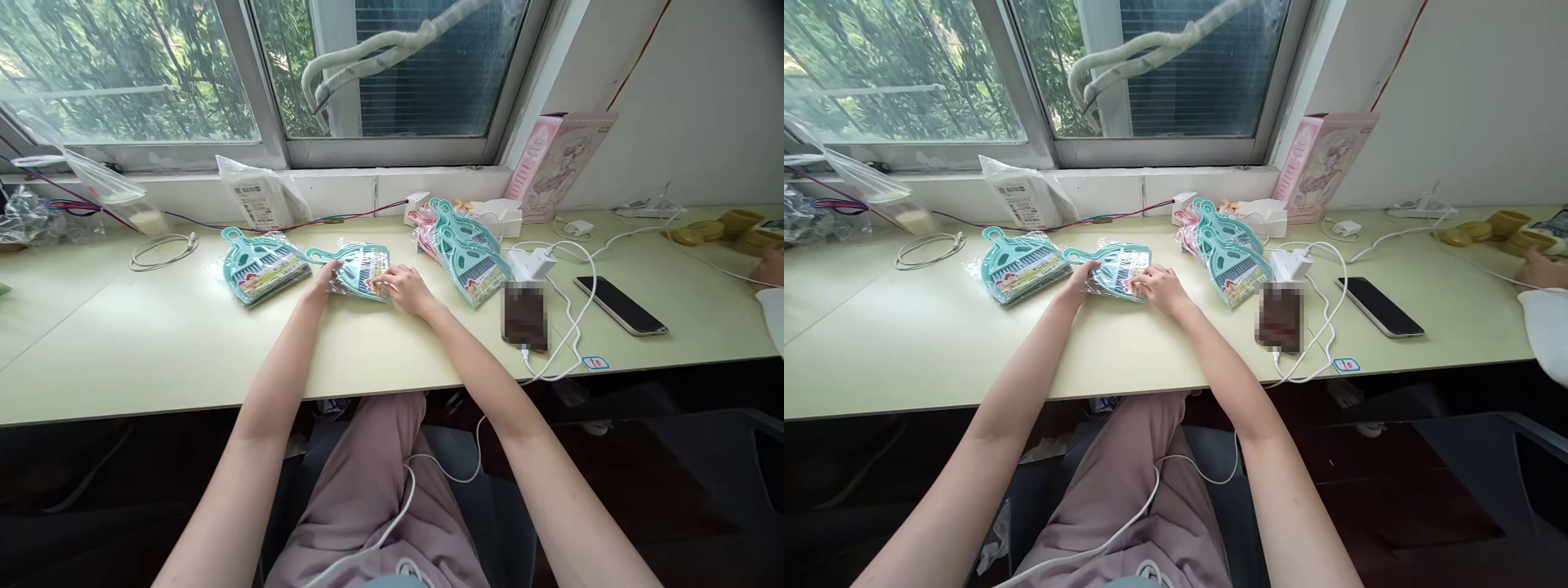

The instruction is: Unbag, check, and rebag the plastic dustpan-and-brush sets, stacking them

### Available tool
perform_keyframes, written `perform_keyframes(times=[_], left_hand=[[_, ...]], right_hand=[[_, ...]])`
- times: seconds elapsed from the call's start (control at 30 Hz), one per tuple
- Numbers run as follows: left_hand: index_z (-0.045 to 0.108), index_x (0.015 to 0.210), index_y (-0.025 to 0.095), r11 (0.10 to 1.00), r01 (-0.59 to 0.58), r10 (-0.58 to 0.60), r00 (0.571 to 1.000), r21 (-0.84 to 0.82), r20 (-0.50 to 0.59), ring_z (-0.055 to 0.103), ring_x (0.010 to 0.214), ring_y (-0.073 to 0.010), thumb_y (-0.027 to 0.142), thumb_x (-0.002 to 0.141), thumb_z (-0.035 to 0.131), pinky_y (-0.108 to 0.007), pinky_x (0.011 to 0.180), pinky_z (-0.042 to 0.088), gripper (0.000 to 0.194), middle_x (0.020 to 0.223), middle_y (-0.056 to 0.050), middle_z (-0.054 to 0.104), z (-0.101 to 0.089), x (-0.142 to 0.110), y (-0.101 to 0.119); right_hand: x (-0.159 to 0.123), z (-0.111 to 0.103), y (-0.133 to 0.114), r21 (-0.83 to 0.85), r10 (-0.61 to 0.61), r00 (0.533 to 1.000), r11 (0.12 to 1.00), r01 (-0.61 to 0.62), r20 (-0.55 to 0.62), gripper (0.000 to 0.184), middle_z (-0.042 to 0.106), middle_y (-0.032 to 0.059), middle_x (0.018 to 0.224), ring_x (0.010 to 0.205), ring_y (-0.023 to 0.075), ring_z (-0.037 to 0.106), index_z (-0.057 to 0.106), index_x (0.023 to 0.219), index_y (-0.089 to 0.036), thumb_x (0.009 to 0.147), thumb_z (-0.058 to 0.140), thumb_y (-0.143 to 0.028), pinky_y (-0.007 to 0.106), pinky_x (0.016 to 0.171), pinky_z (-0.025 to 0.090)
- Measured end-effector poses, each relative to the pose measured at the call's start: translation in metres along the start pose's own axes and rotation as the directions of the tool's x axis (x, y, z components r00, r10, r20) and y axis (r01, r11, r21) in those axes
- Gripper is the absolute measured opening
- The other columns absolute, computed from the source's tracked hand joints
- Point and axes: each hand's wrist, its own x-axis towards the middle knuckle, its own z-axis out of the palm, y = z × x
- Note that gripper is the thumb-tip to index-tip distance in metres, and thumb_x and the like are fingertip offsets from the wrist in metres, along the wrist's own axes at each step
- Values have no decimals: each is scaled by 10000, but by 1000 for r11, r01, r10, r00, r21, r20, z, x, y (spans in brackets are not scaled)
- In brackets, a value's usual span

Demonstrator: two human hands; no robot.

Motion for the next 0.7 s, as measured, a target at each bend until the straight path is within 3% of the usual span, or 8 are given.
perform_keyframes(times=[0.13, 0.33, 0.43, 0.57, 0.7], left_hand=[[593, 756, 147, 997, 74, -74, 997, -17, 34, 571, 456, -144, 267, 656, 694, -249, 459, 476, 186, 590, -24, 620, 0, -4, 3], [609, 759, 145, 996, 86, -86, 995, 3, 59, 589, 466, -158, 255, 660, 708, -251, 456, 484, 178, 600, -46, 640, 2, -4, 3], [607, 769, 140, 995, 97, -98, 994, 11, 49, 594, 476, -157, 258, 650, 710, -249, 469, 486, 197, 603, -45, 641, 2, -3, 3], [602, 767, 137, 993, 115, -115, 992, -2, 49, 588, 471, -157, 233, 663, 688, -260, 481, 494, 165, 598, -47, 640, 2, -4, 5], [596, 752, 141, 992, 127, -126, 991, -2, 54, 577, 447, -161, 215, 676, 683, -265, 456, 485, 137, 576, -46, 629, 2, -5, 6]], right_hand=[[1, 5, 1, 81, -30, 999, 996, 34, -45, 216, 651, 89, 1190, 1150, 263, 526, 706, 1055, -229, 934, 532, -188, 392, 960, 377], [7, 16, 5, 266, -10, 1000, 964, 17, -27, 164, 650, 69, 1124, 1083, 247, 553, 693, 939, -214, 916, 604, -350, 373, 953, 408], [7, 19, 6, 244, 5, 999, 970, 4, -36, 157, 651, 76, 1108, 1069, 246, 547, 690, 953, -211, 937, 560, -298, 377, 943, 412], [5, 17, 4, 199, -47, 998, 978, 55, -44, 244, 645, 74, 1165, 1088, 241, 534, 692, 969, -215, 902, 495, -86, 371, 936, 404], [3, 11, 2, 133, -92, 995, 986, 97, -45, 208, 633, 80, 1196, 1142, 263, 505, 701, 961, -221, 881, 555, -96, 386, 927, 398]])
